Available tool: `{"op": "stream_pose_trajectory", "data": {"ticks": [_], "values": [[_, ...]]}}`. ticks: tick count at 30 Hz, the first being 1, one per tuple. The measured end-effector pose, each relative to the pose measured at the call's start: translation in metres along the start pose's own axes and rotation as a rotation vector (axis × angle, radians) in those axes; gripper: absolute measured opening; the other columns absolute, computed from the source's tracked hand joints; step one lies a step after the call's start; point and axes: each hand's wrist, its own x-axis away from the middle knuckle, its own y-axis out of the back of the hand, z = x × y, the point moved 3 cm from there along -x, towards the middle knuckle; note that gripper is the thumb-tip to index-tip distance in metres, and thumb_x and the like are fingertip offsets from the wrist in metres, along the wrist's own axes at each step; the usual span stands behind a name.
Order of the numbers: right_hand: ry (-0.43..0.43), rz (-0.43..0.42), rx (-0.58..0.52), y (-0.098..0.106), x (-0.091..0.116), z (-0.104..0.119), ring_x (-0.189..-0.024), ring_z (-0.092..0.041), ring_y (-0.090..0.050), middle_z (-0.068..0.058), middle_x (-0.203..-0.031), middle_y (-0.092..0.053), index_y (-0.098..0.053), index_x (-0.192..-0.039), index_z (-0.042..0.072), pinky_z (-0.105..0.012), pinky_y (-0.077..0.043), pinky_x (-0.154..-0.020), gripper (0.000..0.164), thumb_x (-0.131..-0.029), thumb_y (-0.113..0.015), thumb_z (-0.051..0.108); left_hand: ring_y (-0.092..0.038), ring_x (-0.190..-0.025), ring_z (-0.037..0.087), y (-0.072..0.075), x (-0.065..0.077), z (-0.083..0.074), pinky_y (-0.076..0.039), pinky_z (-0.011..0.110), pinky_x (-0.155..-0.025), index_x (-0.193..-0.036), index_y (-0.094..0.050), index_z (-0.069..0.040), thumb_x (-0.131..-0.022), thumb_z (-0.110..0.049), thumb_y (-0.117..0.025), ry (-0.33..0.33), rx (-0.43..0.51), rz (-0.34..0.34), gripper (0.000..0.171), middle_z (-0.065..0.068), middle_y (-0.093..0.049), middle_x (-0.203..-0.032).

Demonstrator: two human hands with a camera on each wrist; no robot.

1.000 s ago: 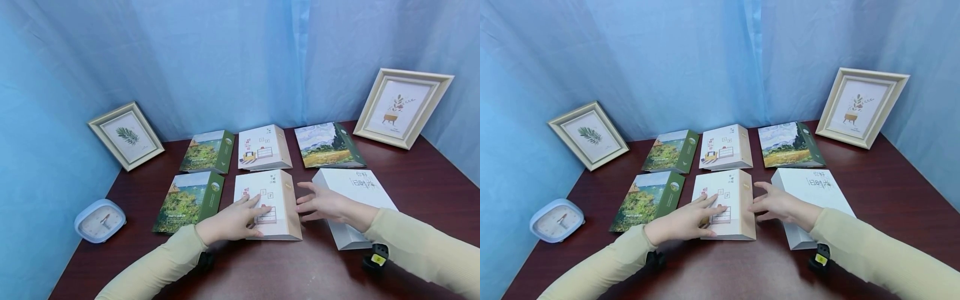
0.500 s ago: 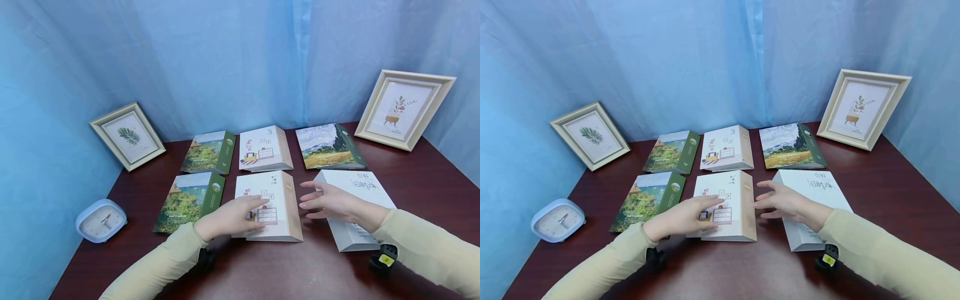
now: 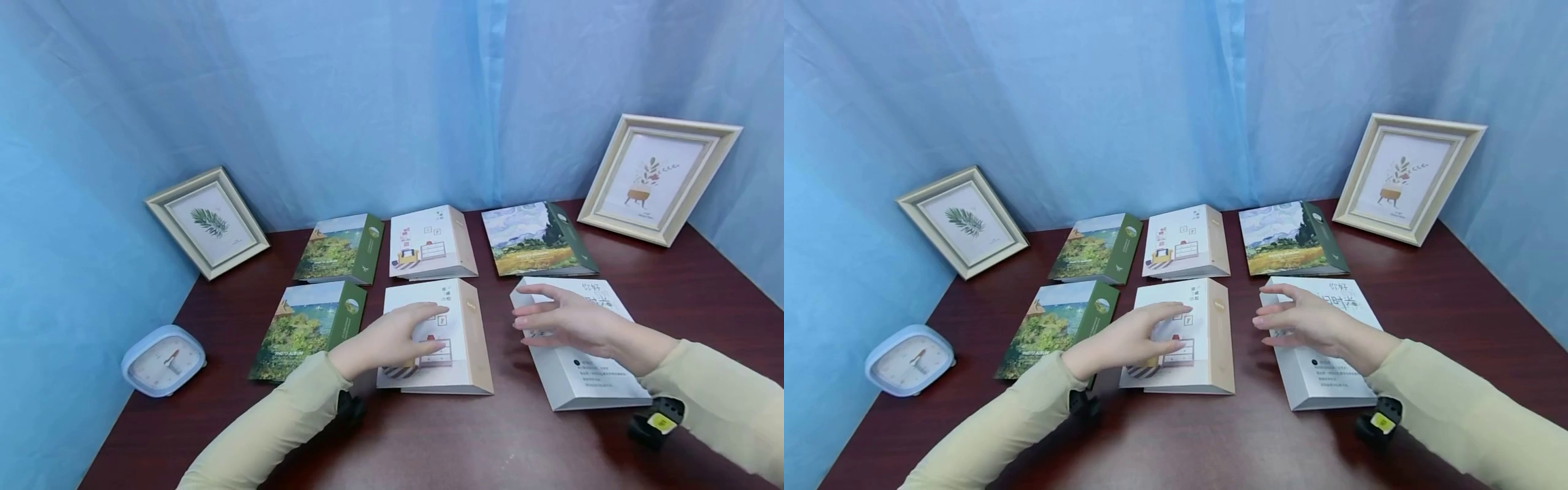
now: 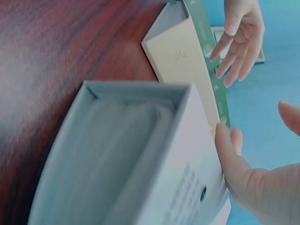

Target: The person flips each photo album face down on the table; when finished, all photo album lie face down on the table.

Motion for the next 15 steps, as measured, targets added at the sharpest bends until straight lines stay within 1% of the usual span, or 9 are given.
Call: {"op": "stream_pose_trajectory", "data": {"ticks": [6, 10, 15], "values": [[-0.012, -0.020, -0.015, 0.016, 0.004, -0.003, -0.103, -0.010, -0.059, -0.018, -0.131, -0.043, -0.001, -0.150, 0.000, -0.038, -0.051, -0.092, 0.082, -0.093, -0.059, 0.011, -0.041, -0.134, 0.016, 0.000, -0.009, -0.003, -0.035, 0.035, -0.110, -0.142, -0.044, -0.014, -0.092, -0.028, -0.063, -0.008, 0.107, -0.033, 0.055, 0.003, -0.047, -0.143], [-0.013, -0.031, -0.027, 0.028, 0.008, -0.007, -0.101, -0.008, -0.060, -0.010, -0.124, -0.049, -0.001, -0.150, 0.000, -0.034, -0.052, -0.090, 0.081, -0.094, -0.058, 0.011, -0.042, -0.134, 0.016, -0.001, -0.015, -0.006, -0.036, 0.034, -0.109, -0.142, -0.044, -0.015, -0.092, -0.027, -0.063, -0.019, 0.154, -0.046, 0.055, 0.002, -0.047, -0.144], [-0.029, -0.026, -0.064, 0.047, 0.015, -0.014, -0.098, -0.007, -0.063, 0.001, -0.112, -0.057, 0.001, -0.149, 0.000, -0.031, -0.053, -0.088, 0.077, -0.096, -0.054, 0.009, -0.046, -0.131, 0.020, -0.003, -0.025, -0.012, -0.039, 0.031, -0.106, -0.143, -0.043, -0.015, -0.093, -0.025, -0.062, -0.038, 0.211, -0.055, 0.054, 0.001, -0.047, -0.144]]}}
